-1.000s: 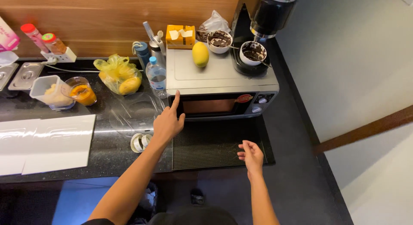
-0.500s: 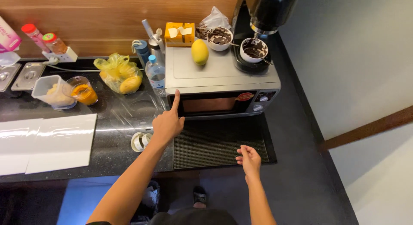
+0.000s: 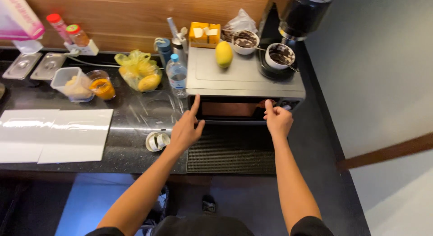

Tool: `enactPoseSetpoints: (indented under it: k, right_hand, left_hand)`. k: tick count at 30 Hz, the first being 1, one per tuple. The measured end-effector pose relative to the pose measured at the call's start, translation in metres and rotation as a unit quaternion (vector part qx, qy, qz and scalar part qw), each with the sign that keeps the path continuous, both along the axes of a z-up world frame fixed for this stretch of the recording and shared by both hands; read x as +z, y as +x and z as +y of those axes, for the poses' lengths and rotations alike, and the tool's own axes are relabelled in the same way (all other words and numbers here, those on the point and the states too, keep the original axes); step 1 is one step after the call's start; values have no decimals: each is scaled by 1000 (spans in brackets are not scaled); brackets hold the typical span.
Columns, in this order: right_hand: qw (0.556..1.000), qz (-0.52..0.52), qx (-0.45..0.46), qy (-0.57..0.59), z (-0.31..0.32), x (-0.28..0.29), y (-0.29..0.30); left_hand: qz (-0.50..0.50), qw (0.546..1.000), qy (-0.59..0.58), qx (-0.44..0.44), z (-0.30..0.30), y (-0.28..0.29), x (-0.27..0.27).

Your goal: The person lifts cake layers out of round baking pans, peels plastic wrap from a layer, and stacks the layers on a tray. They carry one wrapped layer to a microwave oven, place it inside, throw trash into a bin, and tie a plastic bag of fruit on the counter.

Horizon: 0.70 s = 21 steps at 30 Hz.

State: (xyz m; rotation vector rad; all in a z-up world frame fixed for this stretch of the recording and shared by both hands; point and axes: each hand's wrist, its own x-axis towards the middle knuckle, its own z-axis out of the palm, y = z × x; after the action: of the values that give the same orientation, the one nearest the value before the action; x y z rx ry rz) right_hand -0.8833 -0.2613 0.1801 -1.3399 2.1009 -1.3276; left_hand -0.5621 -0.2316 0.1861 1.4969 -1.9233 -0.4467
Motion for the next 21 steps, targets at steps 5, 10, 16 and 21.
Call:
enactPoseSetpoints:
  k: [5, 10, 16, 21]
  right_hand:
    - [999, 0, -10, 50, -27, -10, -2]
    - [979, -200, -16, 42, -28, -6, 10]
    - [972, -227, -19, 54, -30, 3, 5]
    - [976, -200, -29, 77, -22, 28, 12]
  left_hand:
    - [112, 993, -22, -24, 36, 18, -7]
    - [188, 975, 111, 25, 61, 51, -13]
    - [216, 966, 125, 64, 73, 62, -18]
    - [238, 961, 131, 46, 76, 53, -26]
